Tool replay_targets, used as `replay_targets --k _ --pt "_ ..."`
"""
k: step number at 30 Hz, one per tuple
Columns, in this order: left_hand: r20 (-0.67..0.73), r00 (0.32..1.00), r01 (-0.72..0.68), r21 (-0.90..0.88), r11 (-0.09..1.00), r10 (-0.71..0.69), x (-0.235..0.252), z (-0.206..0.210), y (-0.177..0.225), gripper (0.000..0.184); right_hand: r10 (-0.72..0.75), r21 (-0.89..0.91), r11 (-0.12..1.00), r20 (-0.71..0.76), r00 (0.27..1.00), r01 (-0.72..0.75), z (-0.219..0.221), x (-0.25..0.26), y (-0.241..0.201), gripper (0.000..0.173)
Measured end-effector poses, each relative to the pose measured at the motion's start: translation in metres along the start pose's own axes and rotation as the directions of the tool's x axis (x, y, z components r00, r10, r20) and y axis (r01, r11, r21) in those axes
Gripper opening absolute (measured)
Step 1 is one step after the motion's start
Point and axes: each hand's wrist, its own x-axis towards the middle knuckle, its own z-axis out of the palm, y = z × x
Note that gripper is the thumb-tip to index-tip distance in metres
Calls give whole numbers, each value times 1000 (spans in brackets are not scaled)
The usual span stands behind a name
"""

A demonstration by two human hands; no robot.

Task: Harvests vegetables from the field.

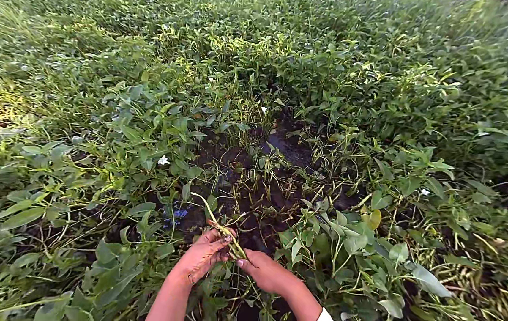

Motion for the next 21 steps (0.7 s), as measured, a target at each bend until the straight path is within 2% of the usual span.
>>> replay_targets --k 2,4,6,7,9,11,14,18,21 --pt "-11 1000 27 -30 999 -27 1 -3 -1 16 -8 39 999 -41 999 10 2 4 9 47" --pt "-48 998 34 -62 997 -37 3 -8 -4 16 65 102 994 -234 970 -42 7 5 24 50" --pt "-183 983 1 -30 1000 -7 12 -9 -10 16 213 136 977 -485 848 -167 10 11 39 59" --pt "-256 966 -23 -2 1000 21 19 -9 -15 16 295 119 953 -555 778 -277 11 17 42 60" --pt "-363 929 -62 50 997 76 35 -5 -29 17 449 24 853 -543 709 -522 17 34 44 63" --pt "-360 927 -59 144 988 108 48 0 -42 19 519 -37 784 -508 687 -620 27 57 51 62" --pt "-264 956 -41 323 946 131 65 1 -59 23 564 -31 752 -488 667 -659 13 80 65 53" --pt "-191 968 -48 493 869 162 88 1 -77 21 516 -72 808 -393 761 -584 -25 79 74 46" --pt "-150 964 -79 624 777 218 114 9 -91 18 515 -155 789 -360 778 -594 -54 87 84 47"
